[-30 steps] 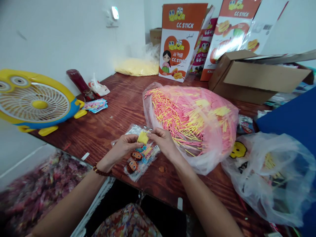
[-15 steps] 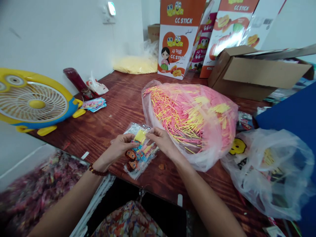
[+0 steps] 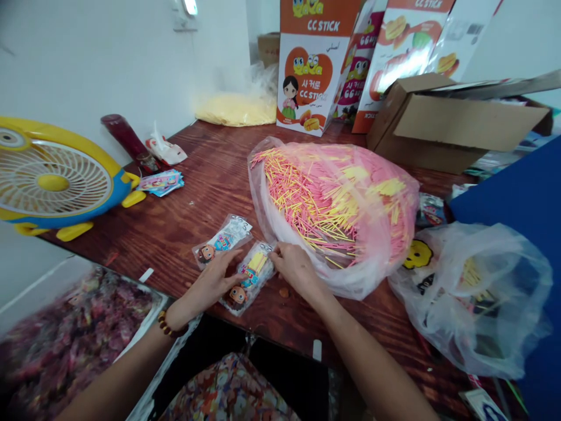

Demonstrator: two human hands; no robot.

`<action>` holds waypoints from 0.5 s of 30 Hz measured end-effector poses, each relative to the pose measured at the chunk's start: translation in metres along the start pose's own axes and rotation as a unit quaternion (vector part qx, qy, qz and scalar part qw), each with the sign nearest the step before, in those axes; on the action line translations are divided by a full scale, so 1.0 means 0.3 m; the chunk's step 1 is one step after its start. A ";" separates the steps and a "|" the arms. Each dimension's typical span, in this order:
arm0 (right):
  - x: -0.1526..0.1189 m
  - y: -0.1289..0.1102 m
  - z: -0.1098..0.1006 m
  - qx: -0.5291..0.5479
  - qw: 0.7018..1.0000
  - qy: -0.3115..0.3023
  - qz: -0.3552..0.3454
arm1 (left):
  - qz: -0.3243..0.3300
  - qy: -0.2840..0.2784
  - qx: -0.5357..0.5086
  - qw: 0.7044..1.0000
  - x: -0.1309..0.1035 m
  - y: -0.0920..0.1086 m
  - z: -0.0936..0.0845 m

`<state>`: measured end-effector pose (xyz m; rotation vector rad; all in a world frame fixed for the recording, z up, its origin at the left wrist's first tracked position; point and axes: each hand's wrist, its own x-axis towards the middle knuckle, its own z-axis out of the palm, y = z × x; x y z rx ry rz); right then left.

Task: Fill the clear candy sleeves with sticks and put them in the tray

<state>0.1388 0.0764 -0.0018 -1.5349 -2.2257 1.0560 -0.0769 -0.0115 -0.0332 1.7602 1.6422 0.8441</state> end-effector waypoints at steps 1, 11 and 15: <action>-0.002 -0.009 -0.009 -0.014 1.000 0.004 -0.001 | 0.005 -0.003 0.009 1.000 -0.002 -0.001 0.003; 0.076 0.256 -0.308 -0.211 0.959 0.176 0.061 | -0.011 0.081 0.128 0.988 0.071 -0.086 -0.119; 0.143 0.384 -0.397 -0.339 0.933 0.118 -0.003 | -0.060 0.083 0.268 0.958 0.157 -0.122 -0.171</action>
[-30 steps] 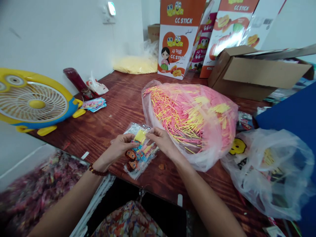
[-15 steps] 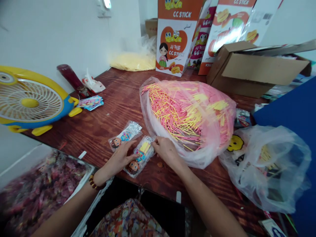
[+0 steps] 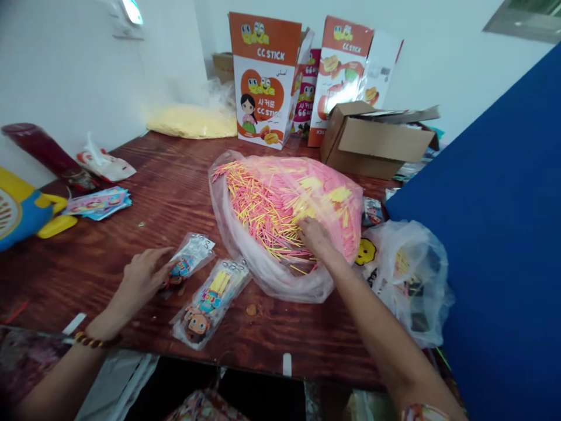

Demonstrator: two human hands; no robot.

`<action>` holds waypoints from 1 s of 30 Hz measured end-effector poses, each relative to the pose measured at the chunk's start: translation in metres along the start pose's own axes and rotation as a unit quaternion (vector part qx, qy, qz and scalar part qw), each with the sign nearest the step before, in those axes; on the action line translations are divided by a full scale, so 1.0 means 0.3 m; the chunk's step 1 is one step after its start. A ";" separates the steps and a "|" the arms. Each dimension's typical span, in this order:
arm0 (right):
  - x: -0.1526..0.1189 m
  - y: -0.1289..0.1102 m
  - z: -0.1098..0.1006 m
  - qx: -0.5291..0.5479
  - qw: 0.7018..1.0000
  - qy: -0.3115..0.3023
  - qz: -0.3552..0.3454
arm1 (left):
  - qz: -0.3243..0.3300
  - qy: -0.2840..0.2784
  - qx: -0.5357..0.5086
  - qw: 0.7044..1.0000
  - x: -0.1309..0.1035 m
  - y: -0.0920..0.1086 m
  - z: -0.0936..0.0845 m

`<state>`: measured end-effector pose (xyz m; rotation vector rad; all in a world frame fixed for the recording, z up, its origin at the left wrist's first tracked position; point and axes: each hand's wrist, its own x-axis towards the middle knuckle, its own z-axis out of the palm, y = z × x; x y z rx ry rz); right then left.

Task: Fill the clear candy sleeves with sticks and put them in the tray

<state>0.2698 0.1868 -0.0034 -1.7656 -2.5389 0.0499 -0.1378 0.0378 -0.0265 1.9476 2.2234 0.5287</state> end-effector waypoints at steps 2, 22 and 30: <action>0.033 0.018 0.017 -0.045 0.996 -0.012 -0.072 | -0.024 -0.012 0.062 0.998 0.038 -0.001 0.015; 0.127 0.032 0.082 -0.100 0.983 -0.012 -0.155 | -0.045 -0.026 0.095 0.994 0.082 0.013 0.092; 0.130 0.029 0.076 0.138 0.990 0.014 -0.028 | -0.070 -0.039 0.056 0.995 0.107 0.002 0.098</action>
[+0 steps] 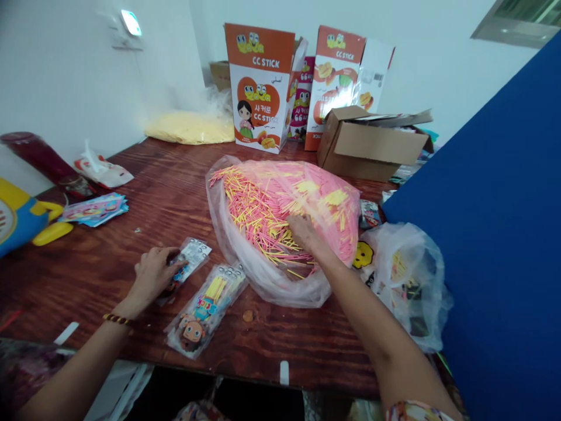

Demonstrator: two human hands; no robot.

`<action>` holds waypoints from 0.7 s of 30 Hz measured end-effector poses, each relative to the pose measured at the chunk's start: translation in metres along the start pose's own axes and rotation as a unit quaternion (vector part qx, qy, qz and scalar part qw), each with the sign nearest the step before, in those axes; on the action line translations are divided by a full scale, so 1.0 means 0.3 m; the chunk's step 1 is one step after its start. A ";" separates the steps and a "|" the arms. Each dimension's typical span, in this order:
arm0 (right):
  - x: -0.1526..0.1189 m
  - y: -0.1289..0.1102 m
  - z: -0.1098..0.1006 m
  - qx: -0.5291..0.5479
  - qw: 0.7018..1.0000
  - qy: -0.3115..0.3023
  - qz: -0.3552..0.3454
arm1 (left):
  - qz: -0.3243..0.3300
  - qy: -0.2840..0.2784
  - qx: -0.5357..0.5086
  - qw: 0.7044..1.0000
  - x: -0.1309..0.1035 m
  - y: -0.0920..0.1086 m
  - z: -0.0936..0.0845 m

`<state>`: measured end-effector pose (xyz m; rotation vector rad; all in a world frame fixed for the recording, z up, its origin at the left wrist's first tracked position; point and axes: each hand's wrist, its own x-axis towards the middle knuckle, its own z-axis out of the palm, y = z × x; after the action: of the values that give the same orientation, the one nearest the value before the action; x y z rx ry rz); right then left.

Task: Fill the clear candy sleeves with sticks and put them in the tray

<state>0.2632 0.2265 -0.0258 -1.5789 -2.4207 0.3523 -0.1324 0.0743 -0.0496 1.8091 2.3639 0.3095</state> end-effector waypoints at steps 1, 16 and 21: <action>-0.001 -0.006 0.000 0.031 0.999 0.015 0.017 | -0.001 0.000 -0.005 1.000 0.003 0.001 -0.001; -0.141 -0.015 0.101 0.419 0.881 0.152 0.161 | -0.026 0.011 -0.141 0.990 0.048 -0.017 0.001; -0.146 -0.006 0.148 0.427 0.872 0.179 0.158 | 0.008 0.019 -0.173 0.985 0.059 -0.052 0.008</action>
<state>0.2646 0.1823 -0.0698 -1.4110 -1.3859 0.9335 -0.1508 0.0876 -0.0558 1.6712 2.1527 0.7129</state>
